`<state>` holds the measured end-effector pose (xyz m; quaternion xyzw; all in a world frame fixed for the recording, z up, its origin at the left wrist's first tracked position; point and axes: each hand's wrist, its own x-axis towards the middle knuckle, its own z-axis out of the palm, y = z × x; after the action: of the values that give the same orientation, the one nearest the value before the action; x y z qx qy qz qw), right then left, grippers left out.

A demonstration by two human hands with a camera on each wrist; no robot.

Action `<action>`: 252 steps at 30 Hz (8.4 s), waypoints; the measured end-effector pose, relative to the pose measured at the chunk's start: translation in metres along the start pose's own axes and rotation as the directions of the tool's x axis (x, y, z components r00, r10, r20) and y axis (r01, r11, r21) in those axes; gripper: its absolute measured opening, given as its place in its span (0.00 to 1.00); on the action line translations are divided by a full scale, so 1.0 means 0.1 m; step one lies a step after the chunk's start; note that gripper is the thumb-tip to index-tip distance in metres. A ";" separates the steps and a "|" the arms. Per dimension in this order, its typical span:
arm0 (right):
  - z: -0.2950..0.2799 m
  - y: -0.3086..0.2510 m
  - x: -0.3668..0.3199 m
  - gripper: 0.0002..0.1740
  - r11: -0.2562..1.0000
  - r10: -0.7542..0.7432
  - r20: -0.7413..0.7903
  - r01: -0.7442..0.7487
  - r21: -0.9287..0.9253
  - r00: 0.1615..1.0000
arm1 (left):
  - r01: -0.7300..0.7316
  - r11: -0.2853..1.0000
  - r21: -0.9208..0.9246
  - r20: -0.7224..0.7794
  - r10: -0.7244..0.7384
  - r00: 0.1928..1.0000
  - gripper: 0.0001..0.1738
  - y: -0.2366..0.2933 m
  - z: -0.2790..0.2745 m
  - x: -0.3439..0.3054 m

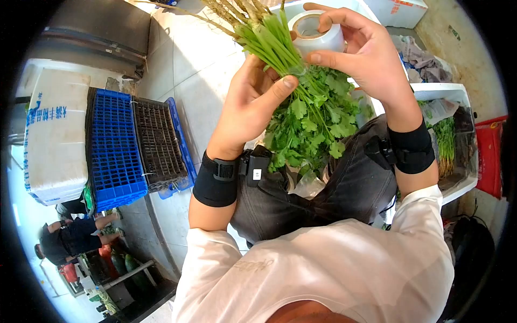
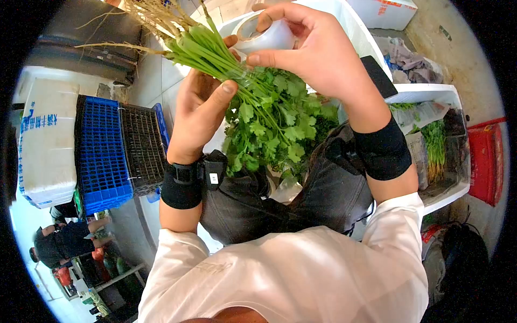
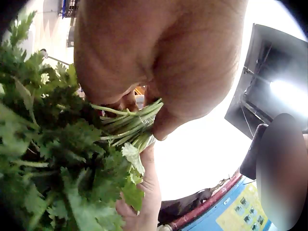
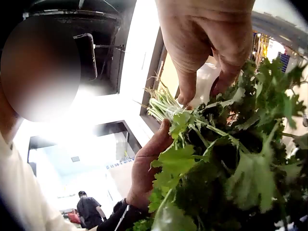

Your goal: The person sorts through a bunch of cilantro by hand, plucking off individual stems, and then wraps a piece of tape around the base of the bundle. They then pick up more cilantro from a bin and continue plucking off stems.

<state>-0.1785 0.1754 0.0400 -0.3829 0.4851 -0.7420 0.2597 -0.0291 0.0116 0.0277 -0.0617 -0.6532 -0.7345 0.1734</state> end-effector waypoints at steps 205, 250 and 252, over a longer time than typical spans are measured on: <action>-0.07 0.23 0.00 0.22 0.765 -0.155 -0.036 0.097 -0.637 0.987 | -0.006 0.970 0.242 -0.156 0.045 0.987 0.29 -0.18 0.03 0.10; -0.14 0.23 0.07 0.23 0.820 -0.231 -0.142 0.114 -0.561 0.963 | -0.080 0.977 0.198 -0.141 0.109 0.984 0.24 -0.18 0.06 0.11; -0.12 0.23 0.06 0.24 0.795 -0.268 -0.127 0.145 -0.589 0.955 | -0.099 0.961 0.258 -0.136 0.138 0.981 0.24 -0.23 0.05 0.13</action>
<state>-0.1912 0.1676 0.0176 -0.4159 0.6648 -0.6206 -0.0017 -0.0497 0.0162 0.0111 -0.0220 -0.7206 -0.6370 0.2730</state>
